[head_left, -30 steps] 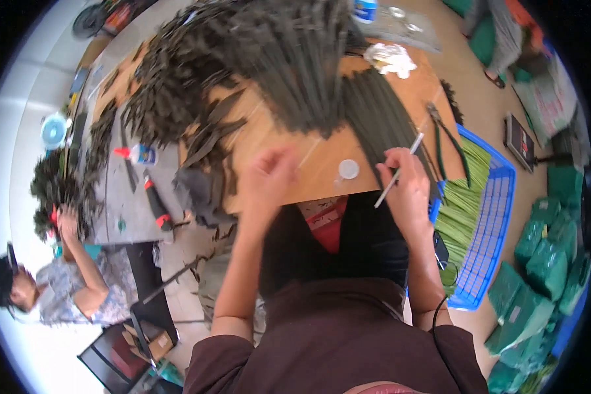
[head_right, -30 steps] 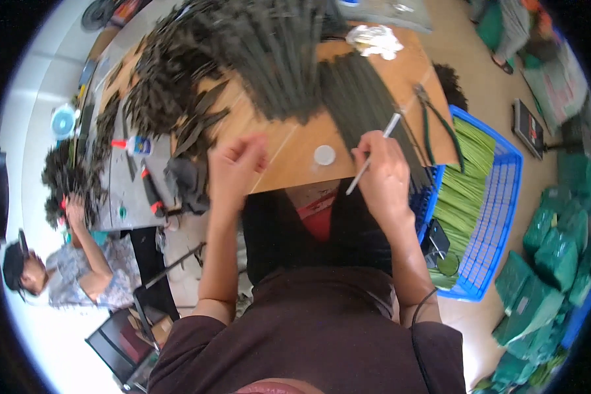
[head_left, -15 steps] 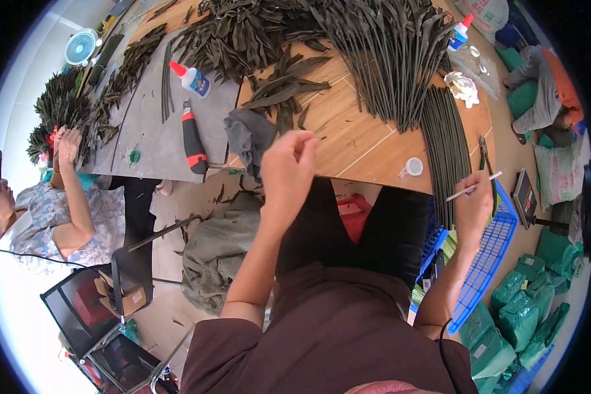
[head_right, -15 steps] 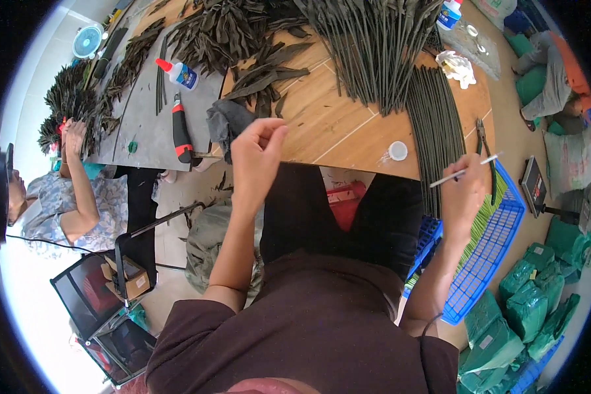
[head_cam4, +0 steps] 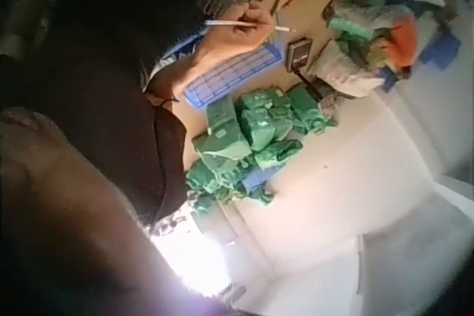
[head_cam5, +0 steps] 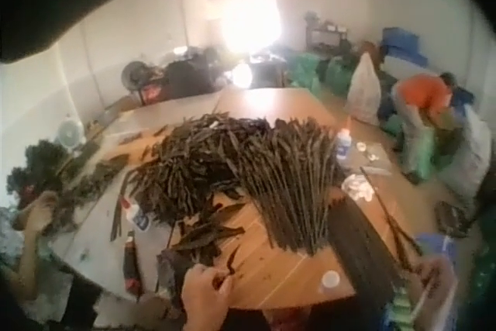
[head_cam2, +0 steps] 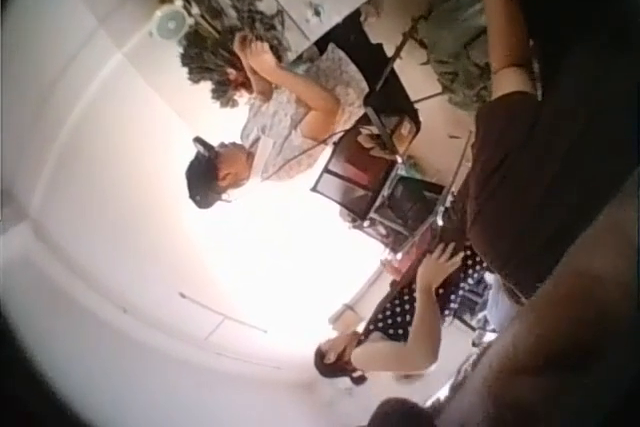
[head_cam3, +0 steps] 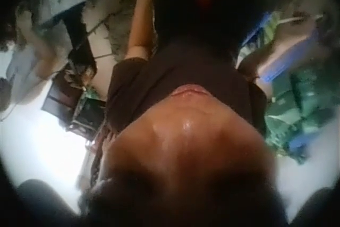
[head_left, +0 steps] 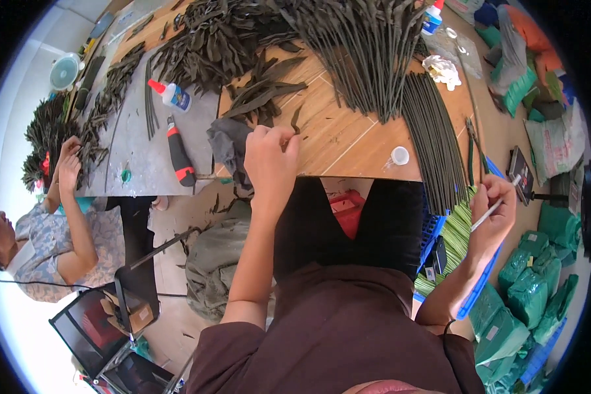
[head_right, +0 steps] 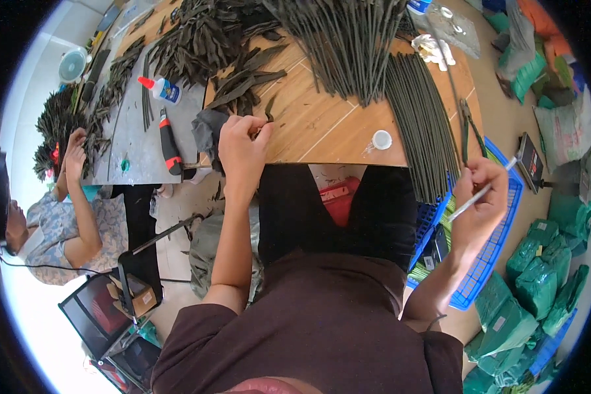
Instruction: The person assembles decorative branches by applying glue from a glue container to artificial leaves with a glue applicator, then attaching the glued leaves onto wire stems.
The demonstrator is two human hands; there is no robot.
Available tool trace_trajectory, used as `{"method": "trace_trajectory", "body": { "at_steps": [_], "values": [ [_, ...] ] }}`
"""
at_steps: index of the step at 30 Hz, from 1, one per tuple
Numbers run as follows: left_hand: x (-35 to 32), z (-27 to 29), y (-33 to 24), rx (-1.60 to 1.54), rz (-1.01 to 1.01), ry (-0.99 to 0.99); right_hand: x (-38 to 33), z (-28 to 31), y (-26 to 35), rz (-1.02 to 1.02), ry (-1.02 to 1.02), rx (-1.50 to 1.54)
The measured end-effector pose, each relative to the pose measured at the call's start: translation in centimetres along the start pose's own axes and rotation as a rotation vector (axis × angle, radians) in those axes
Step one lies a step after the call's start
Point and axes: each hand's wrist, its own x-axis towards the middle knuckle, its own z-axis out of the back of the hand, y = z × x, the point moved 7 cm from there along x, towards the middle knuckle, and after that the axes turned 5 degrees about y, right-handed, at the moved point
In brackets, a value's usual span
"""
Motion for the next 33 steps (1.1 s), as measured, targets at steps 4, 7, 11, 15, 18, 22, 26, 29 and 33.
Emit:
{"method": "trace_trajectory", "body": {
  "at_steps": [4, 7, 11, 15, 18, 22, 26, 29, 33],
  "values": [
    [-1.6, -1.2, -2.8, -0.788, 0.207, 0.177, -1.1, -3.8, 2.5, 0.043, 0.162, 0.073],
    [-3.7, -1.4, -6.2, -1.058, 0.33, 0.323, -1.9, -7.2, 3.2, 0.053, 0.256, 0.186],
    [-5.2, 0.3, -9.0, -0.978, 0.145, 0.172, -2.7, -9.8, 3.2, -0.135, 0.371, 0.422],
    [-5.6, 1.7, -11.2, -0.549, -0.218, 0.035, -2.4, -10.1, 2.6, -0.075, 0.461, 0.238],
    [-5.9, 2.1, -12.0, -0.464, -0.301, 0.024, -2.7, -10.4, 2.1, -0.031, 0.469, 0.251],
    [-5.9, 0.9, -11.5, -0.709, -0.194, 0.143, -3.0, -10.3, 1.3, -0.141, 0.46, 0.457],
    [-6.0, -0.6, -11.1, -1.082, 0.026, 0.349, -2.7, -9.7, 1.1, -0.141, 0.444, 0.542],
    [-6.2, -1.4, -10.4, -1.189, 0.213, 0.4, -2.7, -9.4, 2.1, -0.103, 0.468, 0.559],
    [-6.3, -1.3, -10.9, -1.266, 0.21, 0.47, -2.8, -9.3, 2.5, -0.138, 0.488, 0.645]
  ]
}}
